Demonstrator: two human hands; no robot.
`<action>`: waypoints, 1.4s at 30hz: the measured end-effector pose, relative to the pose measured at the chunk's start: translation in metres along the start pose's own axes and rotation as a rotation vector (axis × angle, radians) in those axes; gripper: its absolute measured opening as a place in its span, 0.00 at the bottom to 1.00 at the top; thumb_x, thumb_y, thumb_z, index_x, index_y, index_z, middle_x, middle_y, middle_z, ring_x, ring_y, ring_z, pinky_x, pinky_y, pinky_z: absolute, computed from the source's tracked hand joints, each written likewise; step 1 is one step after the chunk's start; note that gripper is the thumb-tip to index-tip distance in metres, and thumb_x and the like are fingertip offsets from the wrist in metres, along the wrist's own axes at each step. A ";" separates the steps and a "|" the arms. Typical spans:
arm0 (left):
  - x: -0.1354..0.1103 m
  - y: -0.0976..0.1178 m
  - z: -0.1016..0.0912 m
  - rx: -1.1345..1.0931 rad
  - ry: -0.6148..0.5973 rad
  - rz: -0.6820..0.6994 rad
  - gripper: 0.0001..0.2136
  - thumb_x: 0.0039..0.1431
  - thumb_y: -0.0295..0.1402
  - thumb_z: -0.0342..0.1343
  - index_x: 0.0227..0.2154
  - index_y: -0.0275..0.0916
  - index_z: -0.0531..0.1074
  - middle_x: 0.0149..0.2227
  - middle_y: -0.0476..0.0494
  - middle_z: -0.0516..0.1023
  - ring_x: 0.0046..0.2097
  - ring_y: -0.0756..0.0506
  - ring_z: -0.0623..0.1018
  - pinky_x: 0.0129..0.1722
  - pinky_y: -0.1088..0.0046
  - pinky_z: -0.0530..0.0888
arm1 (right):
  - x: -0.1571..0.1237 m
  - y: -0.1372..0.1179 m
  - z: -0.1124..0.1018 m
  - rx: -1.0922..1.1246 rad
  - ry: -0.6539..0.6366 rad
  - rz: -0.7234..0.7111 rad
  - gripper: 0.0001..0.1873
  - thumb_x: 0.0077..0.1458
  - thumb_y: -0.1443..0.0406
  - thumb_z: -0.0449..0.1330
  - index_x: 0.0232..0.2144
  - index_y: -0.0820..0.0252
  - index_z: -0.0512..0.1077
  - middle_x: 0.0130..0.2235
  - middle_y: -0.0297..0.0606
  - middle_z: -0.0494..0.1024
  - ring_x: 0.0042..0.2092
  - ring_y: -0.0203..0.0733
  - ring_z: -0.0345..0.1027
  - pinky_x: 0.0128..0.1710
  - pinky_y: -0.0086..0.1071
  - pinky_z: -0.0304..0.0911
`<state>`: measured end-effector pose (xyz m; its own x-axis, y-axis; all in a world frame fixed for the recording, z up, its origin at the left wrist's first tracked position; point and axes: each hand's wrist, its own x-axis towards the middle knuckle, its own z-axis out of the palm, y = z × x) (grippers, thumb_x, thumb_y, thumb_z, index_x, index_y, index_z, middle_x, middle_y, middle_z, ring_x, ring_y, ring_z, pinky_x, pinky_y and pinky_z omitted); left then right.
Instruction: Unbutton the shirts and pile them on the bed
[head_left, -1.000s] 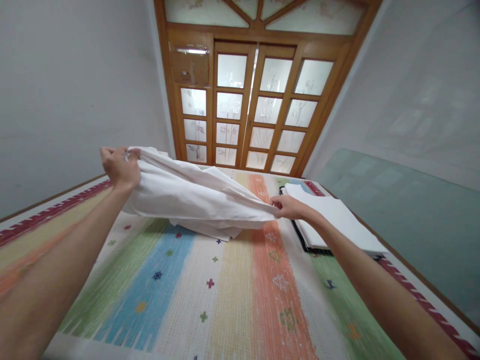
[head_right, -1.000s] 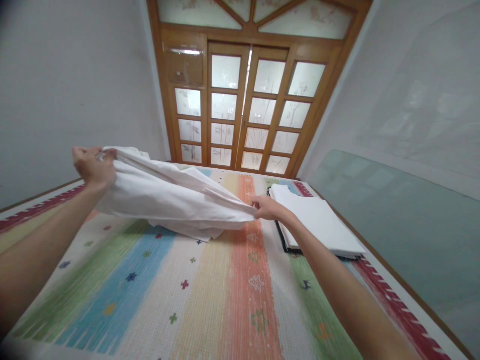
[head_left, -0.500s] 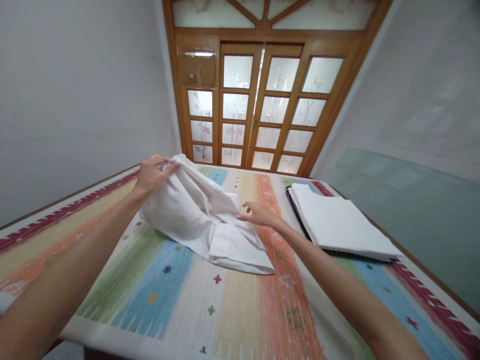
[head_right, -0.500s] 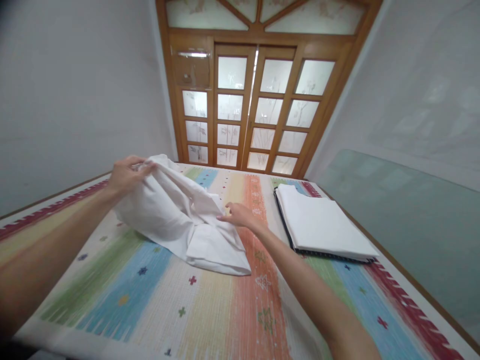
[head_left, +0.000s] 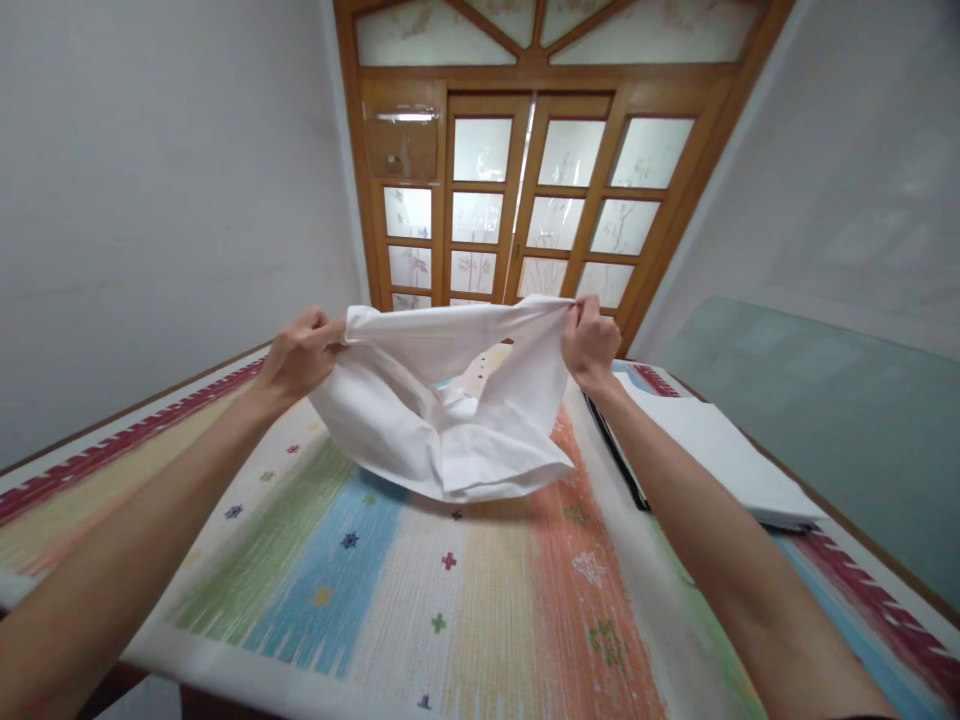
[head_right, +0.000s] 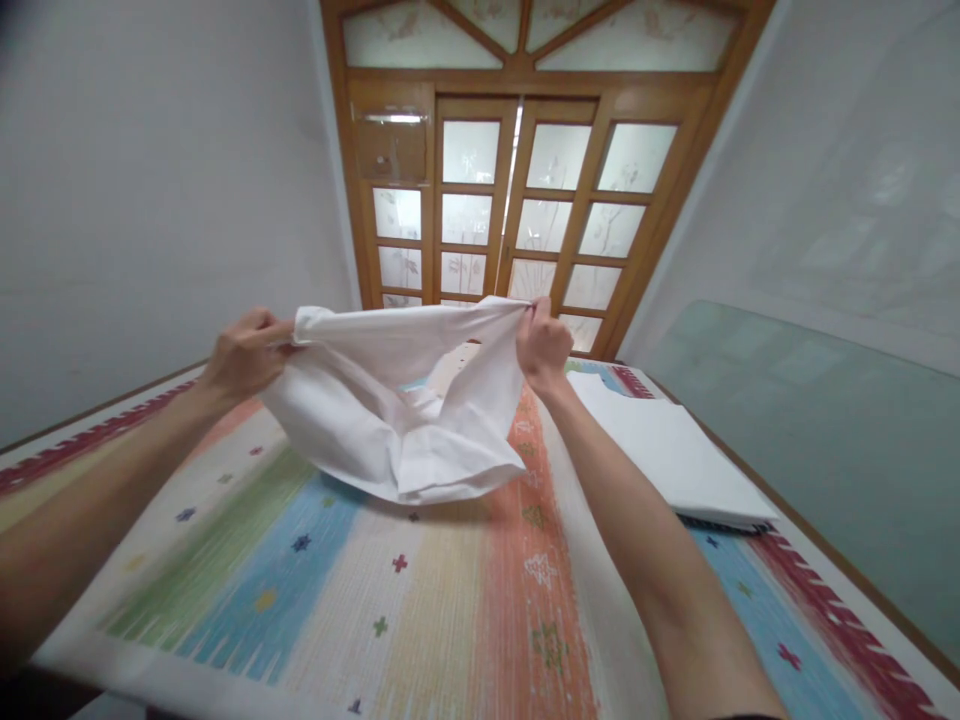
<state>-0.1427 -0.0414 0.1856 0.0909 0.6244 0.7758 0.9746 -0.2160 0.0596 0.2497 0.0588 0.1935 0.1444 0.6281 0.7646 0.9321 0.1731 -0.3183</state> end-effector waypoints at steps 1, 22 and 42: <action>0.006 0.003 -0.002 0.044 0.071 -0.041 0.15 0.54 0.28 0.49 0.40 0.45 0.77 0.30 0.46 0.66 0.32 0.46 0.66 0.32 0.72 0.64 | 0.006 0.001 -0.007 0.000 0.068 -0.036 0.19 0.65 0.61 0.41 0.46 0.66 0.67 0.30 0.46 0.75 0.36 0.49 0.71 0.35 0.35 0.60; 0.012 0.033 0.035 -0.511 -0.354 -0.012 0.09 0.43 0.35 0.55 0.27 0.37 0.72 0.28 0.49 0.75 0.32 0.47 0.74 0.36 0.72 0.72 | -0.007 0.055 0.001 -0.265 -0.407 -0.206 0.08 0.55 0.67 0.56 0.37 0.63 0.73 0.42 0.52 0.75 0.44 0.51 0.69 0.39 0.37 0.61; -0.069 0.169 0.059 -0.712 -0.368 0.008 0.23 0.47 0.22 0.53 0.49 0.36 0.73 0.44 0.44 0.81 0.41 0.46 0.79 0.43 0.71 0.73 | -0.136 -0.035 -0.002 1.123 -1.089 0.245 0.20 0.50 0.51 0.63 0.24 0.63 0.70 0.23 0.37 0.76 0.24 0.36 0.72 0.22 0.27 0.68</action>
<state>0.0280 -0.0766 0.1048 0.2804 0.8014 0.5284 0.6201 -0.5714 0.5376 0.1980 -0.0338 0.1021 -0.5104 0.8590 0.0404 0.1409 0.1298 -0.9815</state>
